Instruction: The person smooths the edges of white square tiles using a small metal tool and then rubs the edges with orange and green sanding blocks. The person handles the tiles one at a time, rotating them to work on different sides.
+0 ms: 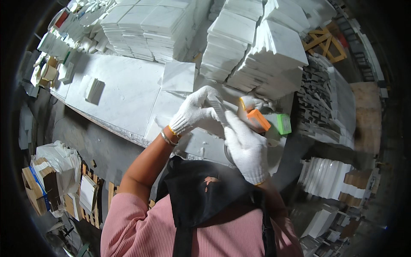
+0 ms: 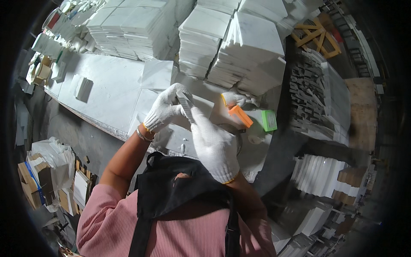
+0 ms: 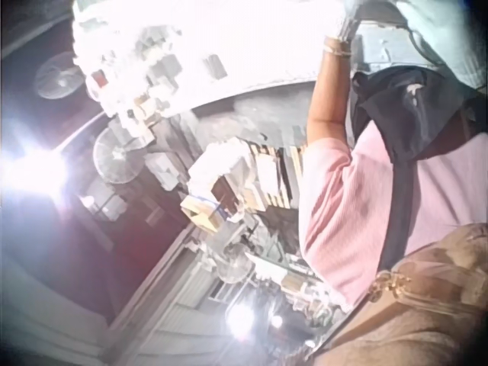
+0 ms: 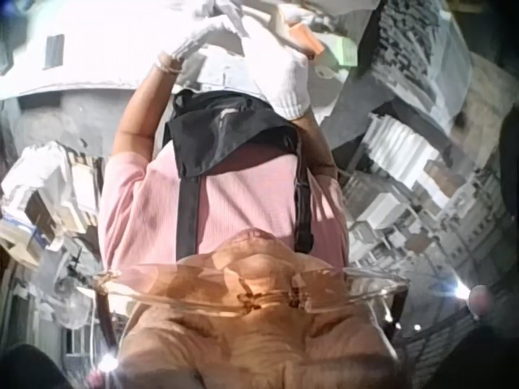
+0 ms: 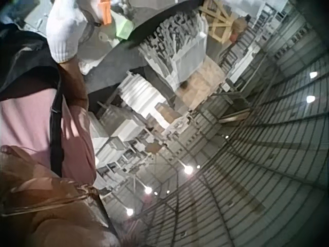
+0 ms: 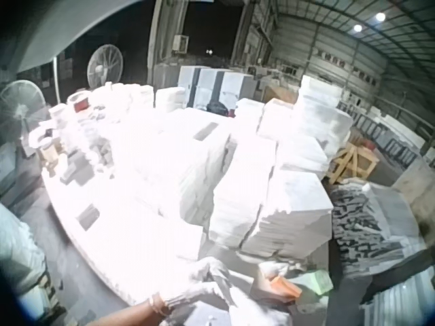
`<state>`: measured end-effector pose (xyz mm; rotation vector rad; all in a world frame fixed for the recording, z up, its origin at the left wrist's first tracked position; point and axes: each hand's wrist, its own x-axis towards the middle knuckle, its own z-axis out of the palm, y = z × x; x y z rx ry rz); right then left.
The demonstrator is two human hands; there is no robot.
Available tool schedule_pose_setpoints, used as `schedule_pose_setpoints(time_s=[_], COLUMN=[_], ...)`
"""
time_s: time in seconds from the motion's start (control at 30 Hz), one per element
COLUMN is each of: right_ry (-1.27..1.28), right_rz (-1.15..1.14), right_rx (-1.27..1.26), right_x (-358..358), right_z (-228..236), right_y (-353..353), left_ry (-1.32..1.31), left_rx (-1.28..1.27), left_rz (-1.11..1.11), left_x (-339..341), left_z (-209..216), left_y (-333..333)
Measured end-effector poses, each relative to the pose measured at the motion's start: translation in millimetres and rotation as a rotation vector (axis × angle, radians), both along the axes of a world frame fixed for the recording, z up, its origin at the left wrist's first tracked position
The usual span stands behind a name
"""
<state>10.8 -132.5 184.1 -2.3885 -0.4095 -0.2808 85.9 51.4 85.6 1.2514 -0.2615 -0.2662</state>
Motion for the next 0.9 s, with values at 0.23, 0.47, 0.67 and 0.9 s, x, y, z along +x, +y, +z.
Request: schedule_pose_setpoints(time_s=[0.23, 0.47, 0.67, 0.9], right_ry=[0.384, 0.298, 0.374, 0.296], right_rz=[-0.249, 0.147, 0.549, 0.466], right_rx=[0.513, 0.686, 0.349, 0.670], right_x=[-0.2, 3.0, 38.3, 41.1], right_z=[23.6, -18.0, -6.6, -32.3], right_y=[-47.5, -93.1, -65.7, -43.9], left_ry=[0.079, 0.419, 0.431, 0.411], left_rx=[0.086, -0.291, -0.260, -0.237], left_rz=[0.018, -0.207, -0.508, -0.363], left_x=[5.7, 5.1, -6.3, -14.1], left_z=[11.5, 26.3, 27.7, 32.0], left_y=[-2.7, -2.5, -8.1, 7.5])
